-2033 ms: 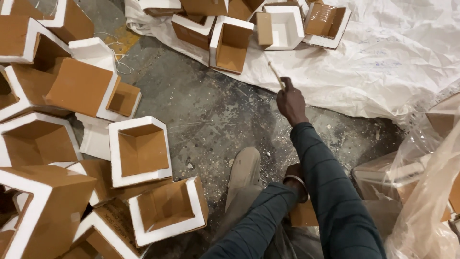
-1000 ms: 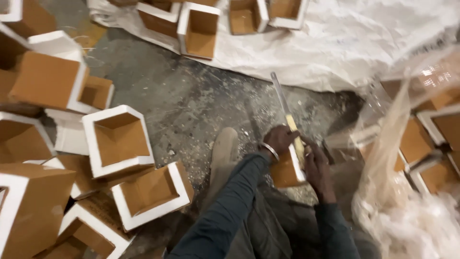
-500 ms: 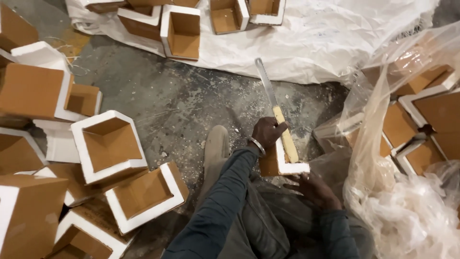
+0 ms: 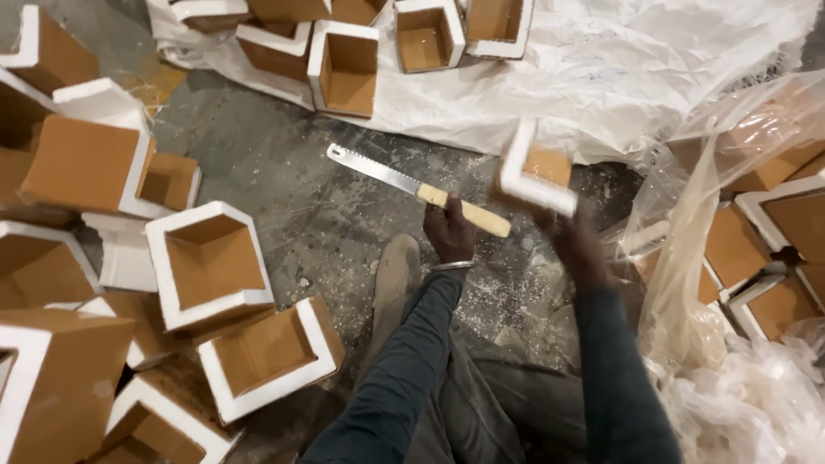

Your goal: Trimming or cleaning the edges of wooden furniture components using a knife.

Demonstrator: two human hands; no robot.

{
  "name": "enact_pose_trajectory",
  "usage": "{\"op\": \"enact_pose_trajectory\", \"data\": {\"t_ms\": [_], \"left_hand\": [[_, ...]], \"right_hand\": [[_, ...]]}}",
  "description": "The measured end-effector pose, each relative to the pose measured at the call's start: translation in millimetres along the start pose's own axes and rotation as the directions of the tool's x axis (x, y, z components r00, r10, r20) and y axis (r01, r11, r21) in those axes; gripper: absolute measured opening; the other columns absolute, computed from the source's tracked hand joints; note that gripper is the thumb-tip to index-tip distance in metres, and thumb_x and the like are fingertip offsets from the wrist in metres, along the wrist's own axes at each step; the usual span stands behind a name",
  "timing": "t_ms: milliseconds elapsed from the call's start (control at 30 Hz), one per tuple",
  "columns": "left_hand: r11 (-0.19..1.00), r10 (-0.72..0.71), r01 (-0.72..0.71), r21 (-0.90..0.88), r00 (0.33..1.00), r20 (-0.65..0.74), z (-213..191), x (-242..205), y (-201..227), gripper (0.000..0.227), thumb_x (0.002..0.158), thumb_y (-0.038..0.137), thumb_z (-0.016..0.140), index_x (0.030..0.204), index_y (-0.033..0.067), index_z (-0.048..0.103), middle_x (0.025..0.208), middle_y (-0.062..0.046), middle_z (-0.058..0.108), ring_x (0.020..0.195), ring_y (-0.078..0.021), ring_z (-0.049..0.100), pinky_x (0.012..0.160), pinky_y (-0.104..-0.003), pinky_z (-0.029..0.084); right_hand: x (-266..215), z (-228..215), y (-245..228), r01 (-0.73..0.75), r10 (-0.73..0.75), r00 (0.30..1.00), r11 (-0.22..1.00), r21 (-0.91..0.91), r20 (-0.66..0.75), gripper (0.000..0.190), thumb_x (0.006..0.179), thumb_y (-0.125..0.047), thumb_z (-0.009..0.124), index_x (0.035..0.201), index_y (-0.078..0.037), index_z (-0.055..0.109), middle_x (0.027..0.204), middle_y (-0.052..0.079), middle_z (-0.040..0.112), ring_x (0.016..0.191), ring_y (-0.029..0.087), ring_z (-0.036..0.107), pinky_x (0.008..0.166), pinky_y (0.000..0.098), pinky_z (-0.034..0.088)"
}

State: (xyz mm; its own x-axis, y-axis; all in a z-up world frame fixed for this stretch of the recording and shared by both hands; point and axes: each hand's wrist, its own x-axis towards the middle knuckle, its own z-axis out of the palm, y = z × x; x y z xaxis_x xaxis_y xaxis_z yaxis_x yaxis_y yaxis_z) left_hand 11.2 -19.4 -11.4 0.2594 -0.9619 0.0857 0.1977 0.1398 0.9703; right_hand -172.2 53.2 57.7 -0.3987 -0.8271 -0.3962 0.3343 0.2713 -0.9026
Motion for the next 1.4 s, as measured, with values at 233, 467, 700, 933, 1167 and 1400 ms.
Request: {"op": "enact_pose_trajectory", "data": {"t_ms": [233,467,700,933,1167,1400], "left_hand": [[0.996,-0.002,-0.003,0.095,0.999,0.049,4.2,0.6,-3.5,0.033,0.101,0.022,0.062,0.083,-0.0053,0.063,0.076,-0.012,0.060,0.065,-0.0199,0.056,0.060,-0.040,0.043],[0.994,-0.110,0.111,0.012,0.955,0.277,1.5,-5.2,2.6,0.035,0.101,0.029,0.060,0.087,-0.0013,0.069,0.073,-0.008,0.065,0.066,-0.0150,0.057,0.062,-0.036,0.045],[0.947,-0.319,0.140,0.288,0.319,0.893,5.5,-37.3,-34.3,0.049,0.100,0.045,0.064,0.087,-0.0002,0.077,0.071,-0.008,0.070,0.066,-0.0145,0.064,0.063,-0.035,0.052],[0.853,-0.442,-0.269,0.447,0.082,0.893,4.5,-39.0,0.0,0.076,0.089,0.074,0.053,0.108,0.0052,0.078,0.096,-0.013,0.076,0.086,-0.0275,0.068,0.079,-0.045,0.054],[0.769,-0.524,-0.355,0.532,0.126,0.842,3.4,-37.3,-7.6,0.074,0.086,0.073,0.055,0.108,0.0065,0.078,0.094,-0.012,0.076,0.080,-0.0252,0.071,0.076,-0.044,0.056],[0.739,-0.541,-0.369,0.563,0.172,0.823,4.8,-40.8,-15.7,0.071,0.086,0.071,0.059,0.108,0.0067,0.079,0.092,-0.012,0.077,0.079,-0.0247,0.072,0.075,-0.042,0.057]], "right_hand": [[55.3,87.5,-142.1,0.395,-0.393,0.917,0.919,-0.010,0.069,0.078,0.097,-0.036,0.074,0.152,-0.016,0.023,0.160,0.028,0.029,0.140,0.044,0.049,0.114,0.0499,0.051],[3.9,47.8,7.9,0.327,-0.240,0.942,0.497,-0.804,0.234,0.060,0.094,-0.037,0.070,0.143,-0.008,0.051,0.137,0.017,0.063,0.121,0.031,0.066,0.097,0.0418,0.056],[-147.8,2.8,44.1,0.015,-0.118,0.987,0.753,-0.658,-0.112,0.068,0.095,-0.043,0.063,0.152,-0.013,0.042,0.097,0.015,0.072,0.082,0.027,0.070,0.072,0.0434,0.055],[-235.5,-94.0,43.5,0.109,-0.417,0.840,0.757,-0.645,-0.347,0.036,0.094,-0.033,0.074,0.111,-0.005,0.059,0.087,0.011,0.064,0.074,0.018,0.064,0.065,0.0378,0.054],[-248.6,-297.5,73.8,-0.242,-0.963,0.202,0.125,-0.962,-0.176,0.065,0.101,-0.028,0.079,0.146,0.006,0.047,0.146,0.030,0.053,0.136,0.047,0.050,0.114,0.0521,0.041],[-306.0,-400.6,-133.2,-0.219,-0.984,-0.179,0.015,-0.976,0.025,0.038,0.098,0.004,0.079,0.127,0.002,0.055,0.138,0.035,0.039,0.130,0.048,0.041,0.110,0.0549,0.040]]}}
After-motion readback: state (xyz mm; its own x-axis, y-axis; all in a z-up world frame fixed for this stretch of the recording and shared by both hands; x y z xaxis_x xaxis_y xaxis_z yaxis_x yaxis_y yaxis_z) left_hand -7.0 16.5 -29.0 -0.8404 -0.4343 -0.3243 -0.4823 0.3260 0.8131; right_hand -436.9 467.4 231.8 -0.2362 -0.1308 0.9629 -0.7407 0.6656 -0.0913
